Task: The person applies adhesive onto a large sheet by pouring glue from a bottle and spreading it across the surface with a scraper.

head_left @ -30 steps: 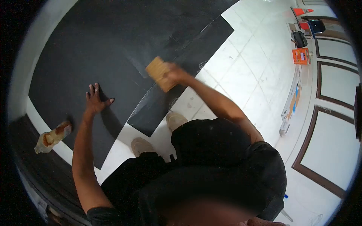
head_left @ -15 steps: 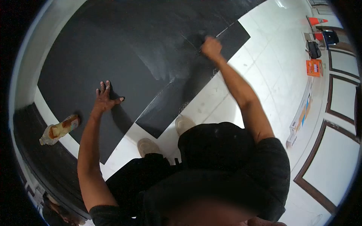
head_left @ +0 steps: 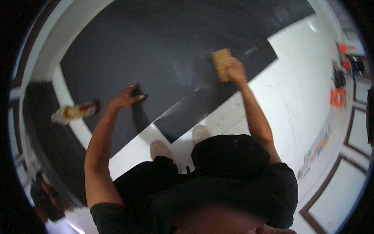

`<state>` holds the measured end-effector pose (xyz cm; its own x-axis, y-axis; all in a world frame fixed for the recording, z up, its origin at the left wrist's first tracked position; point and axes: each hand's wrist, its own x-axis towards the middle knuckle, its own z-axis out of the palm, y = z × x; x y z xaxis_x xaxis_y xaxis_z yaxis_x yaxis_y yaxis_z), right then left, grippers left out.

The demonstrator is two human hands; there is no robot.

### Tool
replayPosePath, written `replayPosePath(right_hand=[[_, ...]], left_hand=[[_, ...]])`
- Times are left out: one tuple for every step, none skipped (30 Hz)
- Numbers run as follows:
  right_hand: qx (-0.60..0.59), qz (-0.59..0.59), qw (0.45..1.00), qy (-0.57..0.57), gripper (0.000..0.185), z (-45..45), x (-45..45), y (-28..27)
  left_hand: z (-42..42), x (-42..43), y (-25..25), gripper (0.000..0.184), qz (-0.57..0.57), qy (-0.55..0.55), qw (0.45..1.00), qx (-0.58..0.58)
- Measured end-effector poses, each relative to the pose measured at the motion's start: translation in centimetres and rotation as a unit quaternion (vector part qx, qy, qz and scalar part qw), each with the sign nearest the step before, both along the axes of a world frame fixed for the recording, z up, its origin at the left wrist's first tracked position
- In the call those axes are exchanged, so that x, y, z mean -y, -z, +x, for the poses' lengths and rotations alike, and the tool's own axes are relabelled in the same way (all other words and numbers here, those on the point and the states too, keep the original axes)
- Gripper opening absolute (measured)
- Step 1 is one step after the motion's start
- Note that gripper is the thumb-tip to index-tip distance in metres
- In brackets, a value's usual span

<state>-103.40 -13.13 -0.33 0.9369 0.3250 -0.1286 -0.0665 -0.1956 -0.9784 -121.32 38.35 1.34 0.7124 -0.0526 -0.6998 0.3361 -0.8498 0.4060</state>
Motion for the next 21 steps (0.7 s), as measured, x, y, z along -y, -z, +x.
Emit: replayPosePath(right_hand=[[-0.057,-0.096,0.987,0.113,0.036,0.8,0.0,-0.8],[-0.111,-0.099,0.975,0.162,0.034,0.3,-1.4,-5.0],[-0.143,-0.007,0.978,0.151,0.033,1.2,-1.1,-3.9],[-0.155,0.016,0.973,0.170,0.034,1.5,-0.4,-2.4],[-0.168,0.067,0.973,0.142,0.034,1.7,-0.7,-1.4],[-0.215,0.152,0.955,0.134,0.035,-0.4,-4.4,-4.6],[-0.250,0.159,0.945,0.137,0.039,-0.4,-5.5,-2.7],[-0.319,0.191,0.921,0.120,0.043,-0.8,-7.3,-1.0],[-0.327,0.170,0.925,0.092,0.047,-1.7,-10.3,-0.9],[-0.332,0.151,0.928,0.070,0.047,-2.1,-12.3,-0.3],[-0.333,0.130,0.933,0.050,0.046,-1.7,-14.5,-0.1],[-0.330,0.135,0.934,0.024,0.046,-1.3,-17.3,-1.2],[-0.344,0.153,0.926,-0.017,0.049,-1.3,-20.0,-2.9],[-0.360,0.169,0.916,-0.051,0.051,-1.3,-22.2,-4.8],[-0.345,0.180,0.908,-0.157,0.048,-0.3,-24.5,-7.2],[-0.319,0.180,0.906,-0.213,0.048,0.6,-26.3,-9.2],[-0.286,0.176,0.909,-0.248,0.047,1.5,-28.6,-11.3],[-0.253,0.171,0.911,-0.276,0.047,2.3,-30.6,-13.2],[-0.225,0.161,0.915,-0.293,0.046,3.3,-33.0,-14.8],[-0.202,0.149,0.920,-0.301,0.046,4.3,-35.0,-16.1],[-0.180,0.137,0.927,-0.300,0.045,5.4,-37.1,-17.2]], left_hand=[[-0.6,1.4,-2.1,0.104,-0.022,0.011,1.000,0.006],[-1.3,1.6,-1.5,0.100,-0.027,0.017,0.999,0.003],[-2.3,3.2,-5.4,0.094,-0.017,0.017,1.000,-0.008],[-2.7,3.1,-4.3,0.082,-0.039,0.077,0.995,0.043],[-2.9,3.6,-5.8,0.070,-0.055,0.072,0.995,0.049],[-3.5,3.2,-6.1,0.065,-0.116,0.037,0.990,0.066],[-3.0,2.9,-5.6,0.062,-0.135,0.040,0.986,0.086],[-2.9,3.2,-9.1,0.054,-0.123,0.037,0.986,0.108],[-2.8,3.6,-12.8,0.047,-0.110,0.034,0.985,0.130],[-2.0,3.6,-13.7,0.036,-0.129,0.072,0.963,0.225],[-1.7,4.9,-15.8,0.030,-0.106,0.049,0.937,0.330],[-0.7,5.8,-19.2,0.031,-0.113,0.043,0.936,0.330],[0.4,6.5,-22.4,0.031,-0.127,0.040,0.935,0.329],[2.1,6.8,-24.1,0.032,-0.116,0.053,0.936,0.329],[3.8,6.9,-25.5,0.033,-0.107,0.071,0.936,0.328],[4.4,7.6,-28.0,0.030,-0.125,0.079,0.927,0.344],[4.9,8.3,-30.6,0.027,-0.146,0.085,0.917,0.361],[5.7,9.2,-32.7,0.028,-0.150,0.082,0.916,0.363],[6.3,9.8,-34.6,0.030,-0.159,0.078,0.915,0.363],[6.1,10.5,-36.3,0.030,-0.161,0.077,0.911,0.372],[6.0,11.1,-37.8,0.032,-0.196,0.058,0.891,0.405]])
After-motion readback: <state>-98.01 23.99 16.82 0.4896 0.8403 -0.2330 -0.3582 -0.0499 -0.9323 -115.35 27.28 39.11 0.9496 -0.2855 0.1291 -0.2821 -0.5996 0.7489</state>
